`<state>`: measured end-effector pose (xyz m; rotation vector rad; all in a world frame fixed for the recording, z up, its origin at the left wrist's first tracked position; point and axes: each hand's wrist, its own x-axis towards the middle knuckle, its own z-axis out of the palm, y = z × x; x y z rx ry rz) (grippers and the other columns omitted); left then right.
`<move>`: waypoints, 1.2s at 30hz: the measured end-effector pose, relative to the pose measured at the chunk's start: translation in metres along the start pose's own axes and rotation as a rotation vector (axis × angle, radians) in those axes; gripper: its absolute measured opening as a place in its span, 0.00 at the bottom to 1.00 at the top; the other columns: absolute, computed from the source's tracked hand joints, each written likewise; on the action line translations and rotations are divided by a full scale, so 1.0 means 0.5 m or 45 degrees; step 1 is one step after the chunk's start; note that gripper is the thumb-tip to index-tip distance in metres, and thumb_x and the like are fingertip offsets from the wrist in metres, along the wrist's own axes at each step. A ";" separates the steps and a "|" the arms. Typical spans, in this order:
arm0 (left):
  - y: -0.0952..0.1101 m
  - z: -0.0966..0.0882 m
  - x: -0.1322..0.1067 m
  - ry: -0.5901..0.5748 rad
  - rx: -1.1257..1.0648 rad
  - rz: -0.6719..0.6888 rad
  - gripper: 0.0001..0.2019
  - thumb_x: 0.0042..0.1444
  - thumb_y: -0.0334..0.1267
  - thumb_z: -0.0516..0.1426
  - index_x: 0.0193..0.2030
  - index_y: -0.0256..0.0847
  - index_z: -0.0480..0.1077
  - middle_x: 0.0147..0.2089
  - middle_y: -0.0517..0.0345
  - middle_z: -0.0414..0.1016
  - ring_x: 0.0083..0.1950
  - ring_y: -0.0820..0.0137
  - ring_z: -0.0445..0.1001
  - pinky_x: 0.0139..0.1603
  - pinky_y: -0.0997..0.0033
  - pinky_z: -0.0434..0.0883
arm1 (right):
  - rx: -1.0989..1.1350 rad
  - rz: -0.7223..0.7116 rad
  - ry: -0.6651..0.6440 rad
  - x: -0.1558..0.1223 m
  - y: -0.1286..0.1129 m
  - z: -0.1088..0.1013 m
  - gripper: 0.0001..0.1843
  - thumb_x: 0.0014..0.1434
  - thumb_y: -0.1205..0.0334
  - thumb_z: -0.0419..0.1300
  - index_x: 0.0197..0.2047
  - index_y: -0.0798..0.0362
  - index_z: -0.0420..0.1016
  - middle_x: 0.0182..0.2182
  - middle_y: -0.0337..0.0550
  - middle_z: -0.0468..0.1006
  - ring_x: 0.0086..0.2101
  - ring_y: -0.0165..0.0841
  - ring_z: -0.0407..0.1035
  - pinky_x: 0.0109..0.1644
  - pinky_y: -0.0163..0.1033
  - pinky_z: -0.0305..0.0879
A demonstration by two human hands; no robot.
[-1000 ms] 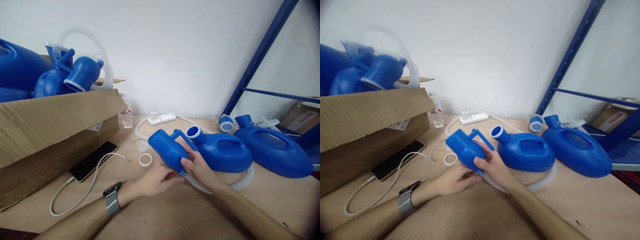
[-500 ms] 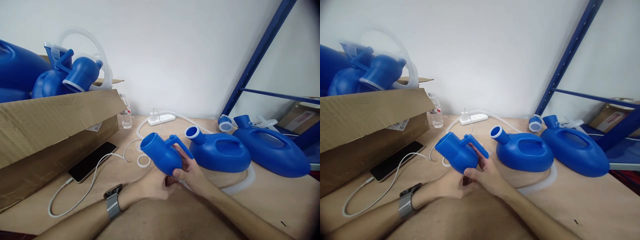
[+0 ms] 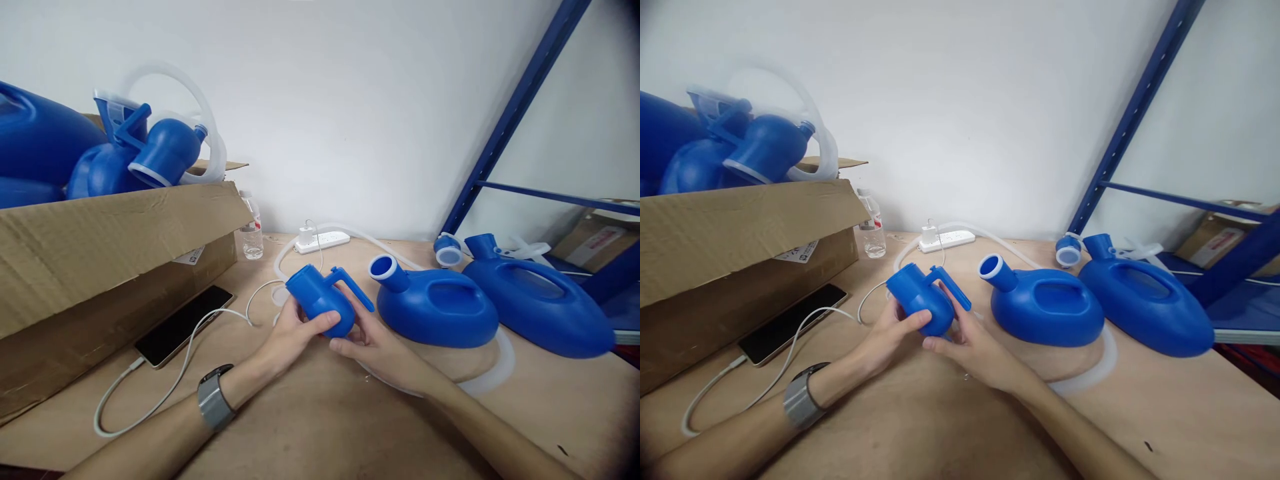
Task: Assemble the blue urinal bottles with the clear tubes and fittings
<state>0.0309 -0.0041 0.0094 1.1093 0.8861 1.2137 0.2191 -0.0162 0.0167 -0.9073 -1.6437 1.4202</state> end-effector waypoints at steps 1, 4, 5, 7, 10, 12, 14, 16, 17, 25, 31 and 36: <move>0.005 -0.003 0.005 0.062 -0.010 0.040 0.35 0.43 0.49 0.75 0.56 0.42 0.69 0.54 0.49 0.80 0.55 0.57 0.78 0.53 0.59 0.77 | -0.081 0.042 -0.003 -0.002 -0.001 0.001 0.45 0.61 0.45 0.70 0.76 0.37 0.56 0.57 0.46 0.78 0.45 0.39 0.78 0.50 0.47 0.77; 0.016 -0.014 0.020 0.200 -0.028 0.115 0.34 0.43 0.47 0.75 0.55 0.42 0.68 0.54 0.51 0.79 0.56 0.59 0.77 0.54 0.61 0.76 | -0.305 0.125 -0.011 -0.007 -0.001 0.007 0.24 0.68 0.43 0.61 0.62 0.43 0.74 0.33 0.38 0.78 0.25 0.32 0.68 0.33 0.40 0.70; 0.017 -0.017 0.025 0.226 -0.042 0.111 0.34 0.43 0.47 0.75 0.54 0.42 0.68 0.53 0.51 0.79 0.55 0.59 0.77 0.53 0.62 0.76 | -0.365 0.108 -0.004 -0.007 -0.001 0.009 0.19 0.69 0.42 0.60 0.53 0.45 0.78 0.28 0.36 0.74 0.24 0.31 0.65 0.31 0.39 0.67; 0.018 -0.021 0.032 0.247 -0.087 0.068 0.34 0.42 0.48 0.74 0.54 0.42 0.69 0.51 0.52 0.79 0.53 0.60 0.78 0.50 0.63 0.76 | -0.424 0.040 0.016 -0.007 -0.004 0.010 0.18 0.69 0.42 0.58 0.38 0.47 0.78 0.24 0.36 0.67 0.25 0.31 0.61 0.30 0.38 0.62; 0.014 -0.021 0.034 0.254 -0.164 -0.003 0.34 0.41 0.49 0.74 0.53 0.42 0.69 0.47 0.54 0.79 0.47 0.62 0.78 0.43 0.66 0.75 | -0.365 0.089 -0.048 -0.004 -0.012 0.003 0.21 0.68 0.39 0.59 0.35 0.47 0.74 0.23 0.34 0.61 0.25 0.31 0.57 0.30 0.38 0.57; 0.013 -0.021 0.033 0.259 -0.186 -0.014 0.32 0.41 0.48 0.74 0.52 0.42 0.69 0.44 0.56 0.79 0.43 0.65 0.77 0.39 0.70 0.72 | -0.281 0.240 -0.125 0.001 -0.019 -0.009 0.23 0.65 0.35 0.60 0.37 0.48 0.73 0.22 0.32 0.57 0.23 0.29 0.52 0.28 0.37 0.53; 0.013 -0.021 0.032 0.239 -0.208 0.000 0.32 0.40 0.45 0.74 0.50 0.42 0.69 0.42 0.58 0.78 0.42 0.67 0.76 0.38 0.72 0.71 | -0.176 0.388 -0.206 0.006 -0.026 -0.025 0.24 0.61 0.34 0.64 0.38 0.48 0.70 0.21 0.29 0.55 0.22 0.26 0.48 0.26 0.35 0.47; 0.016 -0.023 0.032 0.154 -0.241 0.019 0.32 0.37 0.42 0.76 0.49 0.41 0.70 0.41 0.59 0.78 0.42 0.67 0.76 0.40 0.71 0.72 | -0.060 0.504 -0.306 0.012 -0.033 -0.041 0.25 0.58 0.37 0.68 0.37 0.49 0.66 0.21 0.26 0.55 0.21 0.24 0.45 0.25 0.33 0.43; 0.020 -0.024 0.031 0.091 -0.260 0.027 0.32 0.36 0.41 0.76 0.48 0.41 0.70 0.40 0.59 0.79 0.42 0.66 0.77 0.42 0.70 0.73 | -0.009 0.550 -0.362 0.014 -0.036 -0.049 0.26 0.57 0.39 0.70 0.38 0.49 0.64 0.20 0.25 0.55 0.21 0.23 0.44 0.25 0.33 0.40; 0.081 -0.047 0.026 -0.407 -0.256 -0.030 0.34 0.33 0.31 0.75 0.48 0.46 0.68 0.52 0.52 0.81 0.52 0.55 0.80 0.46 0.62 0.76 | 0.194 0.661 -0.781 0.015 -0.052 -0.081 0.32 0.58 0.41 0.69 0.57 0.52 0.69 0.17 0.20 0.48 0.18 0.23 0.37 0.21 0.32 0.29; 0.087 -0.059 0.047 -0.016 0.069 0.078 0.31 0.36 0.42 0.77 0.47 0.40 0.70 0.40 0.57 0.78 0.40 0.66 0.77 0.38 0.72 0.76 | -0.182 0.431 -0.438 0.009 -0.059 -0.053 0.20 0.68 0.43 0.60 0.51 0.52 0.73 0.23 0.29 0.58 0.24 0.25 0.53 0.26 0.30 0.53; 0.088 -0.046 0.052 0.314 0.205 -0.030 0.30 0.41 0.54 0.73 0.46 0.36 0.73 0.41 0.50 0.79 0.41 0.61 0.79 0.33 0.69 0.78 | -1.314 -0.084 -0.037 0.006 -0.036 -0.007 0.16 0.75 0.50 0.53 0.49 0.51 0.76 0.35 0.43 0.79 0.32 0.34 0.72 0.34 0.37 0.60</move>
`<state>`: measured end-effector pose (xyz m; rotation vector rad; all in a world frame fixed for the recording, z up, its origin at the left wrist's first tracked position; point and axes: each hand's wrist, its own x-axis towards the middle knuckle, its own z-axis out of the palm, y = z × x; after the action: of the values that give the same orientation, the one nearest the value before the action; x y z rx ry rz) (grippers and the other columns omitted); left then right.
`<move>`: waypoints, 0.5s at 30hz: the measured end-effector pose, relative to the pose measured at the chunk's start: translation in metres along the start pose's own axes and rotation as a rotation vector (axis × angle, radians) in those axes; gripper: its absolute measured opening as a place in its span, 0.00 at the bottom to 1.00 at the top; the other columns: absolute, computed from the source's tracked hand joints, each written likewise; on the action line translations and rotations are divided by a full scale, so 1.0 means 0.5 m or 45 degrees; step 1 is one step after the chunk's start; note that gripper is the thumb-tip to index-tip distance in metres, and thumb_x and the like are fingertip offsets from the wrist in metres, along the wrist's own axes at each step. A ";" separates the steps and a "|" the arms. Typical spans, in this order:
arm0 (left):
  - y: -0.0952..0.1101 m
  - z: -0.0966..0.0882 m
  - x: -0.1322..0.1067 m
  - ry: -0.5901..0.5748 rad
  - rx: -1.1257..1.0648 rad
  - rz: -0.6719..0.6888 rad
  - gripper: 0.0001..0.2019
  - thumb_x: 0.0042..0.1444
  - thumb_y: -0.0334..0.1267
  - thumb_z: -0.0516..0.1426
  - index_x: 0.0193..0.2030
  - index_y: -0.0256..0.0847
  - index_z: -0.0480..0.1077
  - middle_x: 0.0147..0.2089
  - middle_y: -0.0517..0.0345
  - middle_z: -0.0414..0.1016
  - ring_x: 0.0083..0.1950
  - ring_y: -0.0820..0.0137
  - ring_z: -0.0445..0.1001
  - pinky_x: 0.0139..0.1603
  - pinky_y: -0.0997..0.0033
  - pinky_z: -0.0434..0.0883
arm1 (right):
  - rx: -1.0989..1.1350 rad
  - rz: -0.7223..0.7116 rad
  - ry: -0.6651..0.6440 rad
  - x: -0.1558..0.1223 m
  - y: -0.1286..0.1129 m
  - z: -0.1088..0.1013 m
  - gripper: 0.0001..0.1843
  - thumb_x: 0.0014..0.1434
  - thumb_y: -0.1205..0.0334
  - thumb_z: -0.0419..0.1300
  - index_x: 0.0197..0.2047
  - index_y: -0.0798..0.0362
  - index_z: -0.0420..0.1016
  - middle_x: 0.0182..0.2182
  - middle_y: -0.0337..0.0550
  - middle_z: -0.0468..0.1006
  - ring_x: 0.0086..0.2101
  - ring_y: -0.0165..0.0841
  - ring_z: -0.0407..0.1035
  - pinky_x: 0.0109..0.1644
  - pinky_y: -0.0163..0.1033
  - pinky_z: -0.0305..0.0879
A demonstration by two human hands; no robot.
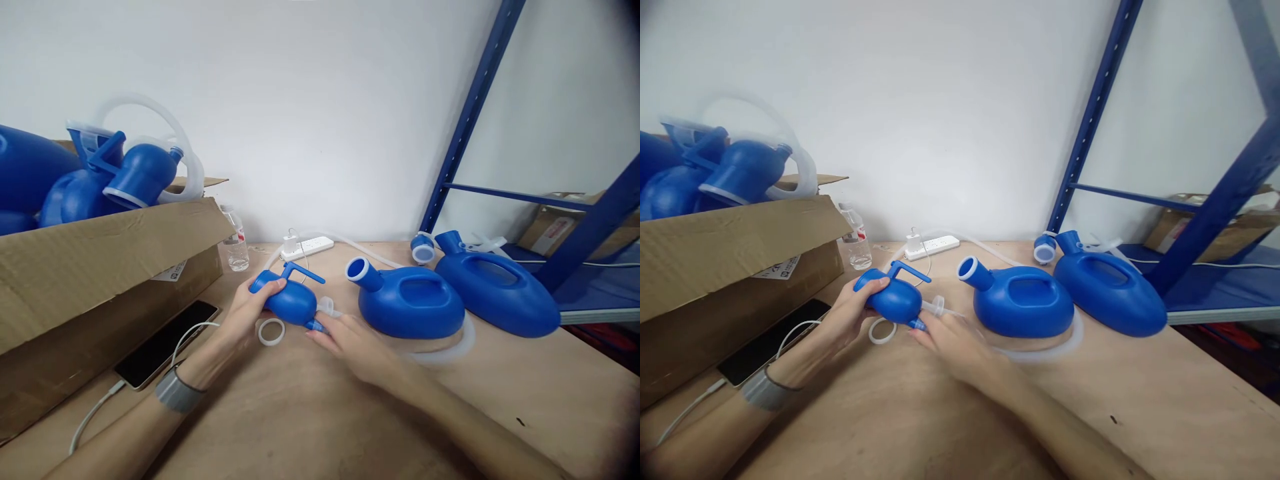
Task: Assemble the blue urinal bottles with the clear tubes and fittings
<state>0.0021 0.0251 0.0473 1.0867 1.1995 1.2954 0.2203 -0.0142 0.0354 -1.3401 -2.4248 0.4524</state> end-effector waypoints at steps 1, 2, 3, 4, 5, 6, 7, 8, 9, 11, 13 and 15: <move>0.001 0.001 0.000 0.035 0.010 -0.015 0.29 0.42 0.55 0.72 0.45 0.36 0.74 0.41 0.50 0.79 0.40 0.61 0.79 0.32 0.69 0.78 | -0.255 -0.048 0.100 -0.001 -0.002 0.011 0.16 0.76 0.52 0.52 0.49 0.52 0.76 0.34 0.45 0.80 0.31 0.36 0.73 0.32 0.38 0.58; 0.002 0.002 -0.001 0.067 0.022 -0.032 0.29 0.42 0.56 0.71 0.44 0.36 0.74 0.40 0.51 0.79 0.39 0.62 0.79 0.30 0.69 0.78 | -0.475 -0.107 0.176 -0.001 -0.003 0.022 0.16 0.76 0.53 0.52 0.49 0.54 0.76 0.32 0.46 0.81 0.29 0.37 0.74 0.30 0.38 0.56; 0.003 0.001 -0.001 0.089 0.034 -0.045 0.29 0.42 0.57 0.71 0.43 0.36 0.74 0.38 0.52 0.78 0.37 0.63 0.79 0.29 0.70 0.77 | -0.653 -0.184 0.239 -0.002 -0.003 0.031 0.17 0.76 0.54 0.50 0.48 0.55 0.76 0.29 0.47 0.81 0.27 0.37 0.74 0.28 0.39 0.54; 0.003 0.000 -0.001 0.097 0.046 -0.059 0.28 0.43 0.58 0.70 0.42 0.36 0.74 0.36 0.54 0.78 0.34 0.65 0.78 0.26 0.71 0.75 | -0.788 -0.275 0.300 -0.002 -0.002 0.039 0.18 0.77 0.56 0.49 0.48 0.56 0.77 0.27 0.47 0.80 0.25 0.36 0.74 0.26 0.39 0.51; 0.003 -0.001 -0.001 0.091 0.060 -0.077 0.28 0.44 0.58 0.70 0.41 0.36 0.74 0.33 0.56 0.77 0.30 0.67 0.76 0.24 0.72 0.73 | -0.886 -0.361 0.372 -0.002 0.000 0.045 0.19 0.78 0.58 0.47 0.49 0.57 0.77 0.25 0.47 0.80 0.24 0.36 0.74 0.25 0.40 0.50; 0.003 -0.002 -0.001 0.077 0.071 -0.092 0.27 0.44 0.59 0.69 0.39 0.37 0.74 0.29 0.58 0.75 0.25 0.69 0.74 0.21 0.73 0.69 | -0.954 -0.423 0.441 -0.001 0.002 0.051 0.19 0.78 0.60 0.46 0.49 0.59 0.77 0.25 0.47 0.80 0.24 0.36 0.74 0.24 0.40 0.49; 0.002 -0.004 -0.001 0.053 0.074 -0.100 0.26 0.46 0.60 0.68 0.37 0.37 0.73 0.26 0.60 0.72 0.22 0.71 0.70 0.19 0.74 0.66 | -0.997 -0.453 0.488 0.001 0.003 0.054 0.19 0.78 0.62 0.45 0.51 0.59 0.77 0.25 0.48 0.80 0.24 0.36 0.74 0.24 0.41 0.49; 0.001 -0.006 0.000 0.031 0.070 -0.099 0.25 0.47 0.60 0.67 0.35 0.37 0.72 0.23 0.62 0.69 0.19 0.72 0.67 0.18 0.75 0.63 | -1.015 -0.448 0.500 0.003 0.004 0.056 0.19 0.78 0.63 0.45 0.51 0.60 0.77 0.25 0.48 0.80 0.24 0.36 0.75 0.24 0.41 0.48; -0.001 -0.008 0.001 0.021 0.065 -0.087 0.25 0.47 0.60 0.67 0.34 0.38 0.71 0.22 0.63 0.67 0.18 0.73 0.65 0.17 0.75 0.61 | -1.007 -0.413 0.465 0.005 0.005 0.057 0.19 0.77 0.62 0.46 0.51 0.59 0.77 0.26 0.48 0.81 0.25 0.36 0.75 0.24 0.41 0.48; -0.004 -0.014 0.002 0.027 0.066 -0.014 0.24 0.48 0.59 0.67 0.34 0.38 0.71 0.24 0.63 0.67 0.21 0.73 0.66 0.18 0.75 0.62 | -0.909 -0.293 0.292 0.009 0.004 0.049 0.19 0.77 0.56 0.49 0.49 0.58 0.78 0.26 0.49 0.81 0.24 0.38 0.75 0.24 0.40 0.48; -0.007 -0.020 0.003 0.014 0.089 0.109 0.24 0.48 0.58 0.67 0.36 0.38 0.71 0.29 0.60 0.70 0.26 0.70 0.70 0.22 0.74 0.66 | -0.683 -0.166 0.084 0.010 0.003 0.027 0.20 0.76 0.50 0.50 0.49 0.55 0.78 0.27 0.47 0.81 0.25 0.38 0.75 0.26 0.39 0.51; -0.010 -0.026 0.002 -0.024 0.124 0.242 0.23 0.49 0.57 0.68 0.36 0.39 0.71 0.32 0.58 0.72 0.32 0.68 0.72 0.29 0.73 0.70 | -0.344 -0.109 -0.086 0.007 0.003 -0.007 0.21 0.76 0.47 0.50 0.49 0.52 0.77 0.30 0.44 0.80 0.28 0.38 0.74 0.30 0.38 0.57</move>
<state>-0.0103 0.0251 0.0408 1.3069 1.1770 1.3786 0.2209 -0.0099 0.0383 -1.3356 -2.6625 0.1530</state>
